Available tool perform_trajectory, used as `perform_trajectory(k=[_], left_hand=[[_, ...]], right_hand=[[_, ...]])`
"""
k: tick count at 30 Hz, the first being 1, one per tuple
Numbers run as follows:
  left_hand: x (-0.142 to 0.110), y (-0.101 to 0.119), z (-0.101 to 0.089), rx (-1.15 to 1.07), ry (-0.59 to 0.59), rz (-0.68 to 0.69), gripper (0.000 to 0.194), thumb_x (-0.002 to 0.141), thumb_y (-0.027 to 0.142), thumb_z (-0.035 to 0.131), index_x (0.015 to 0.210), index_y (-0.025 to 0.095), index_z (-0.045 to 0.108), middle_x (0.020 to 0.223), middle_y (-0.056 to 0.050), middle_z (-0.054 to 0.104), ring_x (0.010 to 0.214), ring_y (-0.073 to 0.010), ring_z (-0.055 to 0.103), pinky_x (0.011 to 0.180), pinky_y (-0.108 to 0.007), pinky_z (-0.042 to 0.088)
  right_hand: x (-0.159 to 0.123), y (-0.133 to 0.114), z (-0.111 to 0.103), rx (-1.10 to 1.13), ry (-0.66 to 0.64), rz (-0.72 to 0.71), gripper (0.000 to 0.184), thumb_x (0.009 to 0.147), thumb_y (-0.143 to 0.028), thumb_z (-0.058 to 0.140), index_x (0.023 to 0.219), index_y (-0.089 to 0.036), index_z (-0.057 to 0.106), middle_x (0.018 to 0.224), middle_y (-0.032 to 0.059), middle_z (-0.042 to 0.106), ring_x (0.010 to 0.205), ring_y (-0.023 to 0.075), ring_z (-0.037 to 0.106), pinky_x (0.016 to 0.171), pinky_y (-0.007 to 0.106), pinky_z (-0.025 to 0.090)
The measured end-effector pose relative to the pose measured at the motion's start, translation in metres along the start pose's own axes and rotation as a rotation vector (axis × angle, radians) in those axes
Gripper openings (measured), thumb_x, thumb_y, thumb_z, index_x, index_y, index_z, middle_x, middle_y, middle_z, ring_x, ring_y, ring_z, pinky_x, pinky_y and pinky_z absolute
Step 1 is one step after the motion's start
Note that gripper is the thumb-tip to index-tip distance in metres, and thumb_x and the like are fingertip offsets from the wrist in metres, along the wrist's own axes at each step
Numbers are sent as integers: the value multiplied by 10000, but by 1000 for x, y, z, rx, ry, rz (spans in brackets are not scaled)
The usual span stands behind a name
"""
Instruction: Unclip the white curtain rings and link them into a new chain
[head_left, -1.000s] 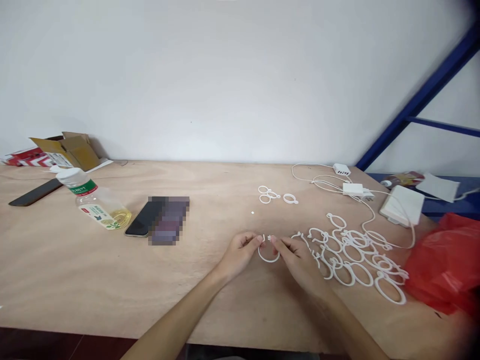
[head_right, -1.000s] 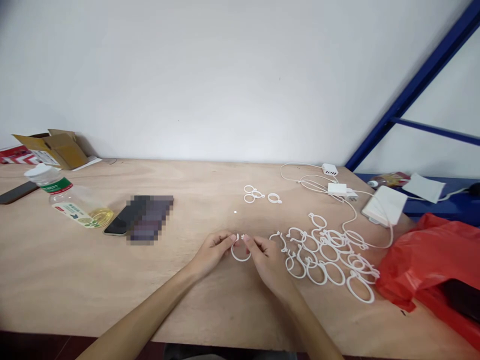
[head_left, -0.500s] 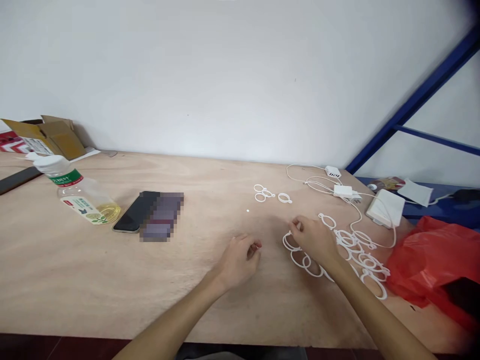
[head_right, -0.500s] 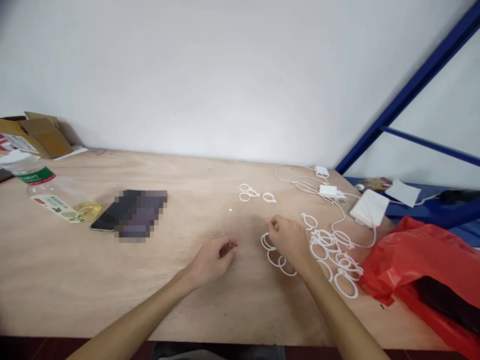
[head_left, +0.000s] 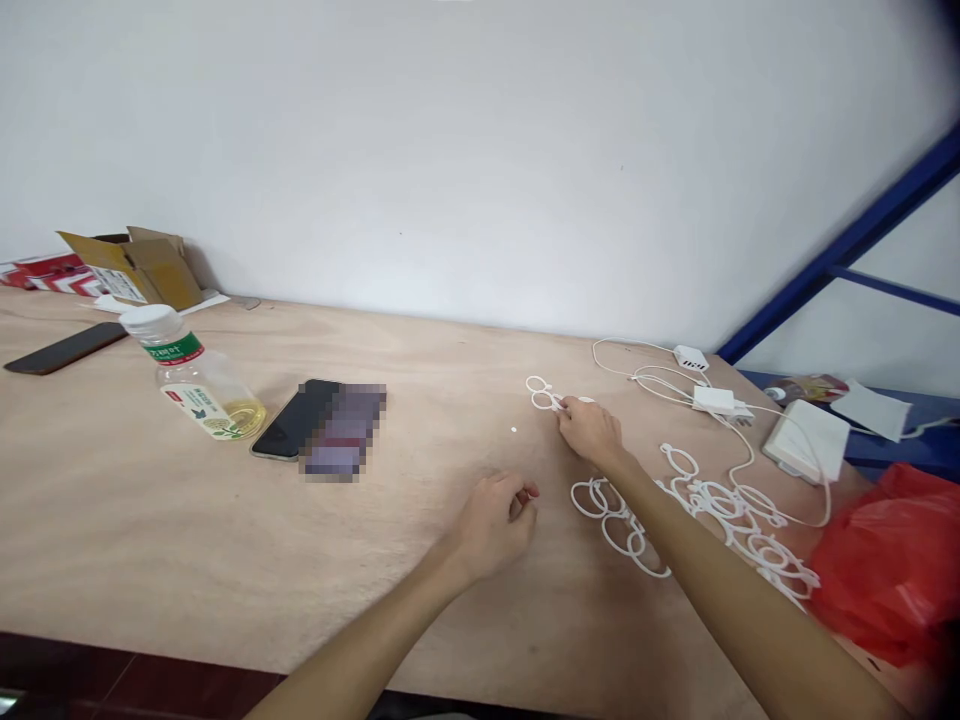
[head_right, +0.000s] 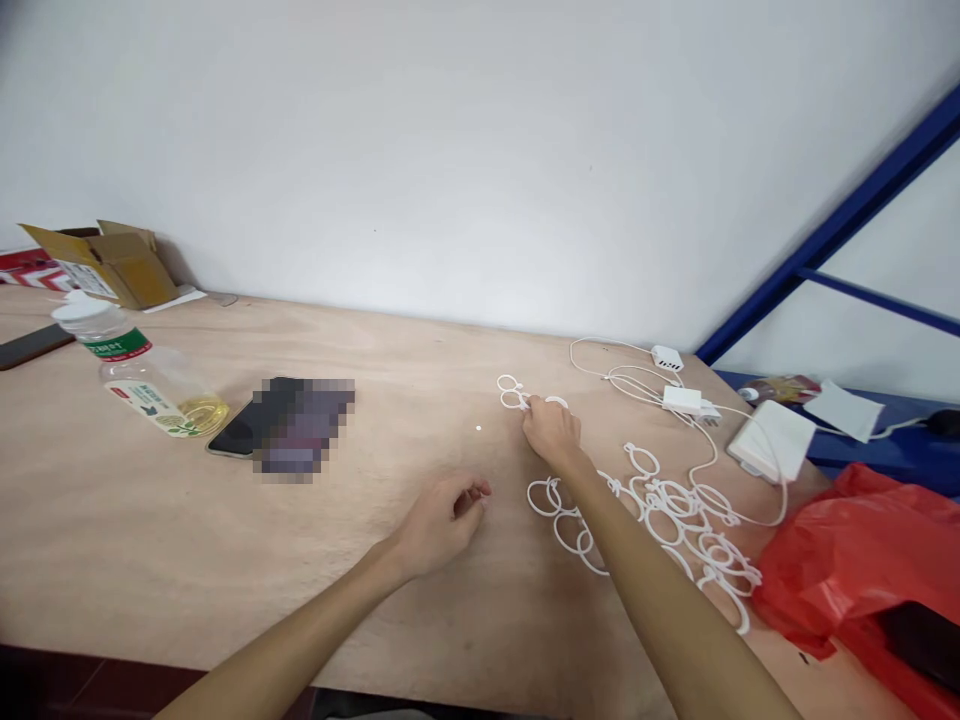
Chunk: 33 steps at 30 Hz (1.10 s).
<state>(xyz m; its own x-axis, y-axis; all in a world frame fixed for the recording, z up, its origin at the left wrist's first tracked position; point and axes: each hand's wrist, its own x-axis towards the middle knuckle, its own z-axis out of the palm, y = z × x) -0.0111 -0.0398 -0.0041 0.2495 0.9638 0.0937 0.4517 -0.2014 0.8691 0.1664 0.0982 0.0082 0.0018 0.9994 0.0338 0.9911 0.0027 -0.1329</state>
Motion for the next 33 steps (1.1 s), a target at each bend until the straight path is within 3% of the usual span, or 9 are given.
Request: perform_trajectory(k=[5, 9, 12, 15, 18, 23, 28, 33], left_hand=[[6, 0, -7, -39, 77, -6, 213, 854, 263, 472, 832, 154, 654, 711, -13, 611, 640, -142, 510, 621, -267, 376], [9, 7, -15, -174, 140, -112, 420, 915, 448, 367, 716, 162, 601, 648, -4, 549, 630, -145, 487, 597, -265, 353], [10, 10, -19, -327, 104, -115, 426, 892, 498, 396, 700, 164, 577, 656, 2, 525, 641, -141, 473, 599, -258, 348], [10, 9, -20, -540, 22, -87, 338, 851, 434, 469, 699, 156, 587, 640, 15, 484, 611, -120, 417, 599, -252, 324], [10, 7, -22, -701, -60, -83, 238, 794, 348, 538, 698, 145, 616, 616, 25, 451, 582, -104, 354, 590, -254, 284], [6, 8, -26, -834, -240, -103, 233, 766, 363, 603, 722, 143, 665, 590, 24, 431, 597, -108, 359, 612, -265, 287], [3, 13, -24, -803, -337, -251, 444, 778, 573, 582, 637, 153, 609, 660, -18, 530, 628, -120, 425, 600, -262, 324], [-1, 16, -21, -920, -391, -231, 396, 766, 512, 664, 629, 158, 552, 657, -5, 534, 682, -126, 491, 693, -267, 384]], right_hand=[[-28, 5, -10, 142, 73, -77, 336, 852, -237, 449, 1096, -195, 676, 993, 89, 731, 938, 226, 673, 818, 318, 484], [-75, -6, -16, 595, 120, -286, 292, 776, -214, 516, 987, -166, 713, 869, 60, 743, 743, 181, 679, 687, 275, 525], [-111, -17, -18, 758, 76, -411, 256, 782, -226, 540, 954, -206, 728, 871, 43, 742, 719, 177, 658, 676, 296, 524], [-130, -22, -13, 895, 98, -364, 169, 787, -249, 587, 867, -220, 734, 797, 33, 727, 694, 174, 633, 677, 309, 512], [-136, -22, -9, 1190, 56, -216, 107, 736, -300, 674, 781, -209, 709, 779, 40, 713, 734, 192, 637, 681, 319, 507], [-141, -21, -20, 1619, -129, 98, 311, 600, -339, 810, 857, -206, 696, 675, -2, 659, 587, 125, 546, 571, 267, 435], [-146, -19, -30, 1594, -434, 38, 302, 567, -333, 830, 805, -180, 725, 730, 36, 687, 654, 136, 551, 562, 252, 389], [-152, -16, -25, 1513, -527, 7, 317, 739, -468, 708, 689, -156, 681, 631, -13, 577, 508, 59, 390, 483, 222, 265]])
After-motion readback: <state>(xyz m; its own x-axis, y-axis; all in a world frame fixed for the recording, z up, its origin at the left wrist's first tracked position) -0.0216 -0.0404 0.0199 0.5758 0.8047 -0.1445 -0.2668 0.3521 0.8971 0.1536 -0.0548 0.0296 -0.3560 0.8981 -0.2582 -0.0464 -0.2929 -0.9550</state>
